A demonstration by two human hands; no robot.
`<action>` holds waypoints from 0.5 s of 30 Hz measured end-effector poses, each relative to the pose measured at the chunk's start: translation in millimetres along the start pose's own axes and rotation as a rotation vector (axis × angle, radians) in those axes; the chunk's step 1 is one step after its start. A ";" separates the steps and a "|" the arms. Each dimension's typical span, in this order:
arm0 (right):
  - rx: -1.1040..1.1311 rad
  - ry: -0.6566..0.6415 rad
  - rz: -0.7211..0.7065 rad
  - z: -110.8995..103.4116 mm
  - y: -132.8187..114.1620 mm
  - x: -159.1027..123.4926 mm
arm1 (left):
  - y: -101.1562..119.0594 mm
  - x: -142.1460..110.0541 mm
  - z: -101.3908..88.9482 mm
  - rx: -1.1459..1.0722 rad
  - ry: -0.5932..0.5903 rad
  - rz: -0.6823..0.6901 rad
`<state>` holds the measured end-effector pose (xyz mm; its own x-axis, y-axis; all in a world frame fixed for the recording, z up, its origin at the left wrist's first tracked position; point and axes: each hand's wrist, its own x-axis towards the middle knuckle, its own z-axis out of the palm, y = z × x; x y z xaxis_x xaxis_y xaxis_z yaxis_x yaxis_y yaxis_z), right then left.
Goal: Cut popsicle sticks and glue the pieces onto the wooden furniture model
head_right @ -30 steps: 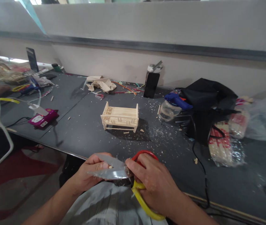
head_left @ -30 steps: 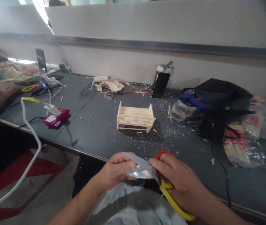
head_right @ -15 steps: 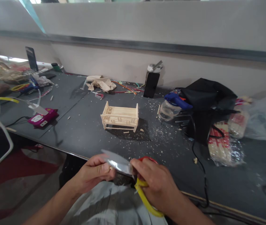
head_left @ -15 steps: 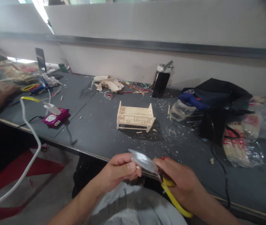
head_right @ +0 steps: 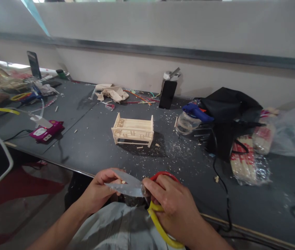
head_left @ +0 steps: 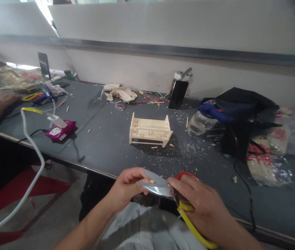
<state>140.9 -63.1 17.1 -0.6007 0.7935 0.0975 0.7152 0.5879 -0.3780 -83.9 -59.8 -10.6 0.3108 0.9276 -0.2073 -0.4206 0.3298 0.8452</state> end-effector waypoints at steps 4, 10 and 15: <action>0.042 -0.081 0.009 -3.6 -1.2 1.4 | 1.0 -0.8 2.1 -0.019 0.003 0.000; 0.009 -0.076 0.010 -1.0 -1.5 -1.5 | -1.6 -0.8 2.2 -0.017 0.040 0.006; -0.008 -0.094 0.017 1.9 -1.0 -3.9 | -4.9 -0.6 1.8 -0.007 0.006 0.021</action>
<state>141.8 -67.1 15.3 -0.6189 0.7854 0.0038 0.7283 0.5757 -0.3716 -80.5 -62.3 -13.7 0.2965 0.9355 -0.1921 -0.4334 0.3111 0.8458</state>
